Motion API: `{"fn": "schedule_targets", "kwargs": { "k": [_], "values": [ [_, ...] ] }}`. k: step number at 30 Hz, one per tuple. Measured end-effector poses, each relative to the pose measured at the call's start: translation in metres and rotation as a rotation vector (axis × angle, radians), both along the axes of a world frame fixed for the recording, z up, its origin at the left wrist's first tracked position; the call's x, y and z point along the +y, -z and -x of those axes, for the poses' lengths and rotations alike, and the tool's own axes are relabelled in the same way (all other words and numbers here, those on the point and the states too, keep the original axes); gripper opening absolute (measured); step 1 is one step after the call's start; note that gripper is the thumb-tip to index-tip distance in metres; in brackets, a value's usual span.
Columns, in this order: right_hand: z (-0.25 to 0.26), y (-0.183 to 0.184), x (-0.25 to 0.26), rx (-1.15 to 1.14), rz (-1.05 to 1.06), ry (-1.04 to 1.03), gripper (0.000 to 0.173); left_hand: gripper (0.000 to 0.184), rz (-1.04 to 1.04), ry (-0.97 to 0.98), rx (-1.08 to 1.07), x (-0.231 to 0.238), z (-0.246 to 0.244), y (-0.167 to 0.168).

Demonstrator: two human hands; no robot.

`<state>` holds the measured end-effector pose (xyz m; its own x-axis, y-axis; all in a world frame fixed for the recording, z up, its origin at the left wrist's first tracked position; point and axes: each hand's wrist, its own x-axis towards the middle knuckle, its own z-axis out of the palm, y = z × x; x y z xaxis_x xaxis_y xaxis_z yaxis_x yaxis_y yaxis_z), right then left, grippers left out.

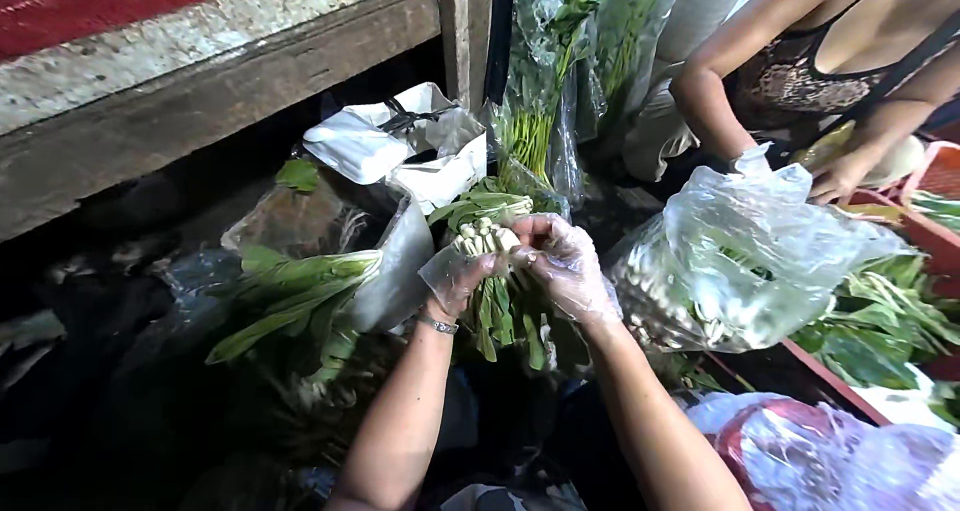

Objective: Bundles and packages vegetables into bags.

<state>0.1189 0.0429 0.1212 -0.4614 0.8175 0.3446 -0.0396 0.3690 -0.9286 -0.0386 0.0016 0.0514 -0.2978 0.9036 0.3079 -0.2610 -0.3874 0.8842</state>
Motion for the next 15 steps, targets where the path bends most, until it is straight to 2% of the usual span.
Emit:
{"fn": "schedule_targets", "kwargs": {
  "k": [2, 6, 8, 10, 12, 15],
  "values": [
    [0.007, 0.010, 0.001, 0.105, 0.050, -0.002, 0.020, 0.037, 0.006, -0.024, -0.009, -0.001, 0.000, -0.002],
    [0.019, 0.019, 0.000, 0.144, 0.031, 0.131, 0.012, 0.029, 0.192, -0.019, 0.001, 0.000, -0.002, -0.010],
    [0.027, 0.023, -0.001, 0.165, 0.049, 0.197, 0.009, 0.044, 0.215, -0.007, 0.006, 0.009, -0.003, -0.007],
    [0.033, 0.026, -0.003, 0.160, 0.014, 0.237, 0.007, 0.046, 0.244, -0.057, 0.032, 0.011, -0.005, -0.009],
    [0.033, 0.021, -0.007, 0.066, -0.031, 0.200, 0.013, 0.042, 0.234, -0.122, 0.006, 0.011, -0.004, -0.006],
    [0.023, -0.001, -0.009, -0.224, -0.072, 0.044, 0.026, 0.032, 0.229, -0.147, -0.069, 0.006, 0.002, 0.001]
  ]
}}
